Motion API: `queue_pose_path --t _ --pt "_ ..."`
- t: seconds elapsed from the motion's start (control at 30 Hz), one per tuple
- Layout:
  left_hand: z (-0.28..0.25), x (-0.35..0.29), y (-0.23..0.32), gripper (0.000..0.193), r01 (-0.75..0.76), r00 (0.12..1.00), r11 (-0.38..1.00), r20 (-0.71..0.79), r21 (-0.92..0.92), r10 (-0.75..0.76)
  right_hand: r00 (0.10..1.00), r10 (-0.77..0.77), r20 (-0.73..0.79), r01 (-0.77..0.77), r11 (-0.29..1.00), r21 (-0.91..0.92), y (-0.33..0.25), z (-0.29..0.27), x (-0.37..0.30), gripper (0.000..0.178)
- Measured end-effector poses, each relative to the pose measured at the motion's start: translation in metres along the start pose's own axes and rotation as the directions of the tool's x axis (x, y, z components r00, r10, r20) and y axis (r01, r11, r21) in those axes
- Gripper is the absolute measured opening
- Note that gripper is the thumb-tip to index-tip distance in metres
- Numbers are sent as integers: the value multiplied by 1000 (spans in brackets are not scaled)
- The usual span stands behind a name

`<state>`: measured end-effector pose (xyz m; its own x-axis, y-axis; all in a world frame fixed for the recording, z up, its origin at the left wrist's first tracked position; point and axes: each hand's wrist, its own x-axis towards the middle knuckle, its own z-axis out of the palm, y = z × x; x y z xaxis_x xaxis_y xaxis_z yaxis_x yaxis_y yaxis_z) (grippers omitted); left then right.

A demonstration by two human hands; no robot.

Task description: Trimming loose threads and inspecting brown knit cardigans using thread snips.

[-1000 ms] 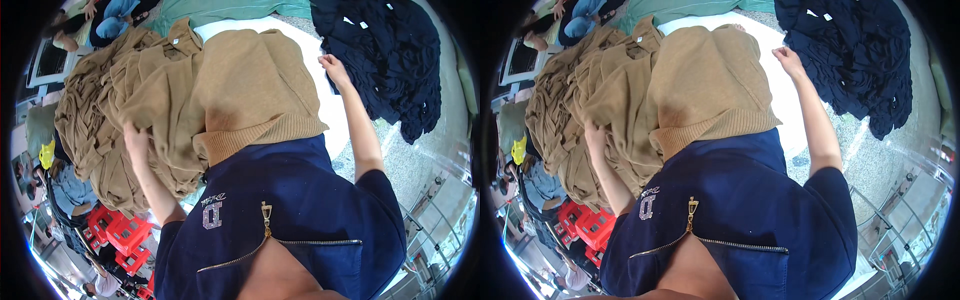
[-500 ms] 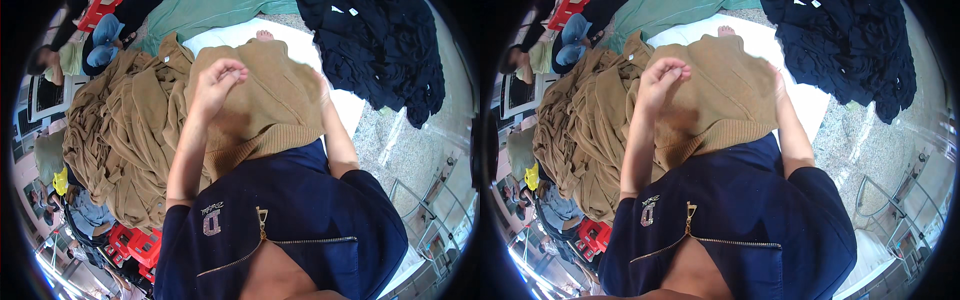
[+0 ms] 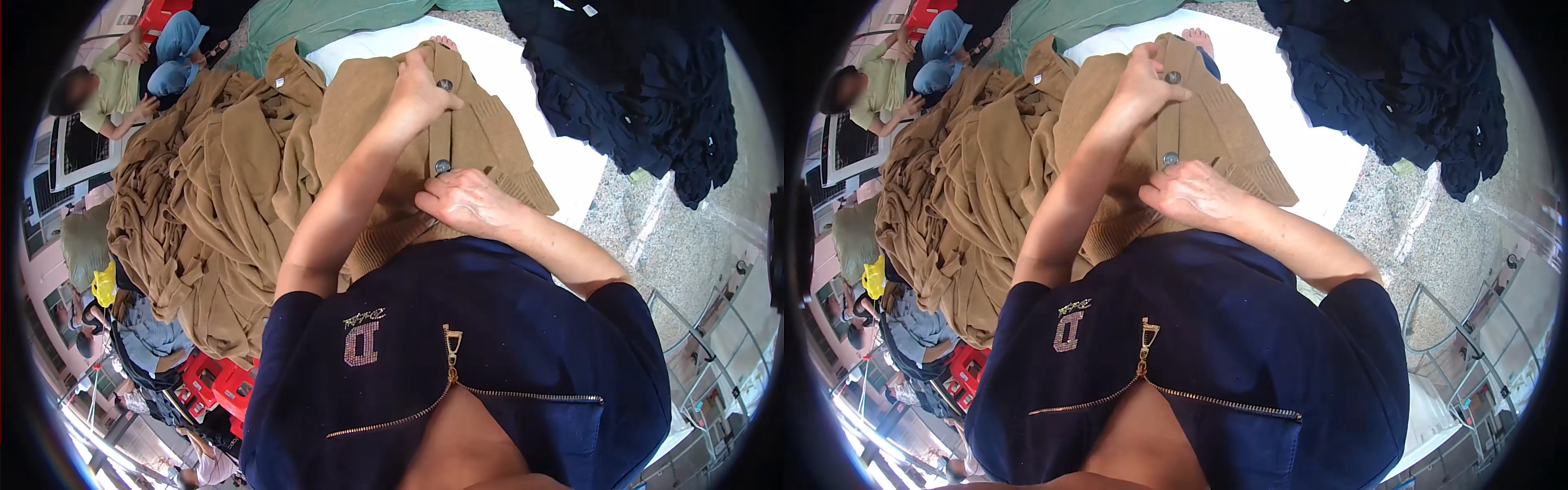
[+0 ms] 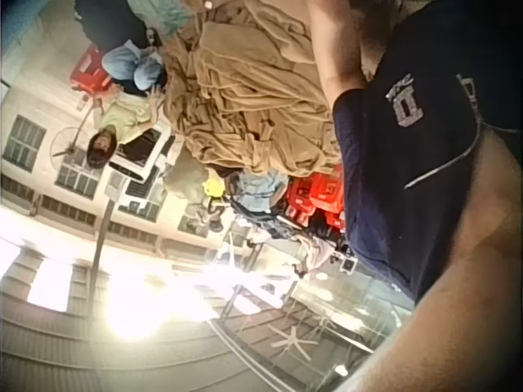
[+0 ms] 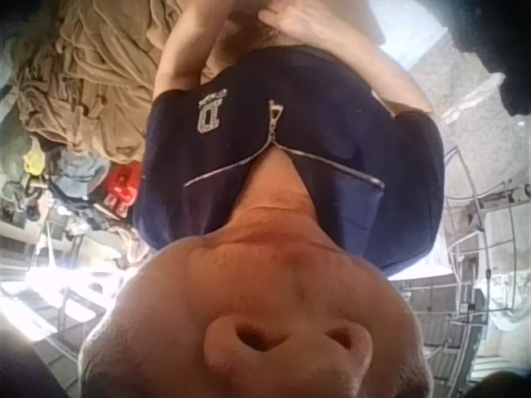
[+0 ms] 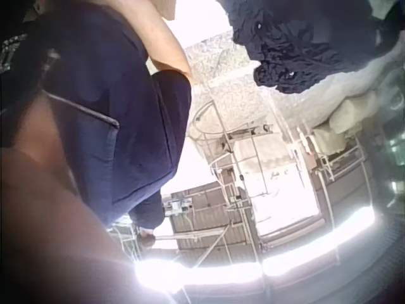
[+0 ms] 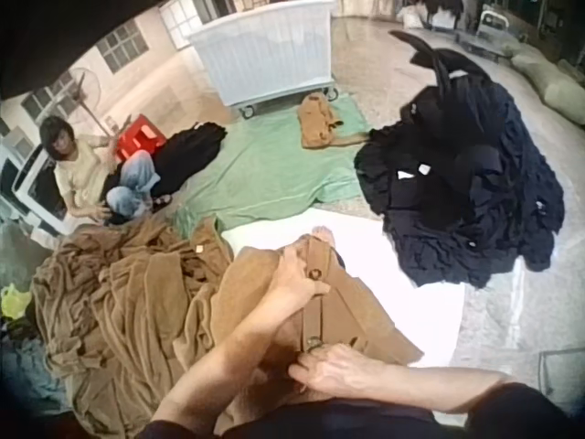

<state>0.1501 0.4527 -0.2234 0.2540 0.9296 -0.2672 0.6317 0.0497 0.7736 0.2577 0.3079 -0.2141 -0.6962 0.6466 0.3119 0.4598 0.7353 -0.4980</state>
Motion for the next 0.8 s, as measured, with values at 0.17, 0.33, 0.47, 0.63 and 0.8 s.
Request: queue_pose_path --t 0.17,0.33,0.47,0.63,0.8 --pt "-5 -1 -24 83 114 993 865 95 -489 -77 986 158 -47 -156 987 46 -11 -5 -20 27" --pt "-8 -6 -31 48 224 962 671 270 -706 -38 927 363 -91 -360 932 48 -25 -26 -42 38" --pt "-5 -3 -40 41 177 976 680 216 -712 -28 911 398 -103 -399 917 11 -28 -35 -60 25" --pt "-7 -1 -38 43 214 960 698 279 -683 -21 930 353 106 -368 886 283 -22 -46 -72 34" --pt "-9 -10 -41 43 195 958 654 284 -731 32 921 331 204 -386 714 584 -4 -57 -71 28"
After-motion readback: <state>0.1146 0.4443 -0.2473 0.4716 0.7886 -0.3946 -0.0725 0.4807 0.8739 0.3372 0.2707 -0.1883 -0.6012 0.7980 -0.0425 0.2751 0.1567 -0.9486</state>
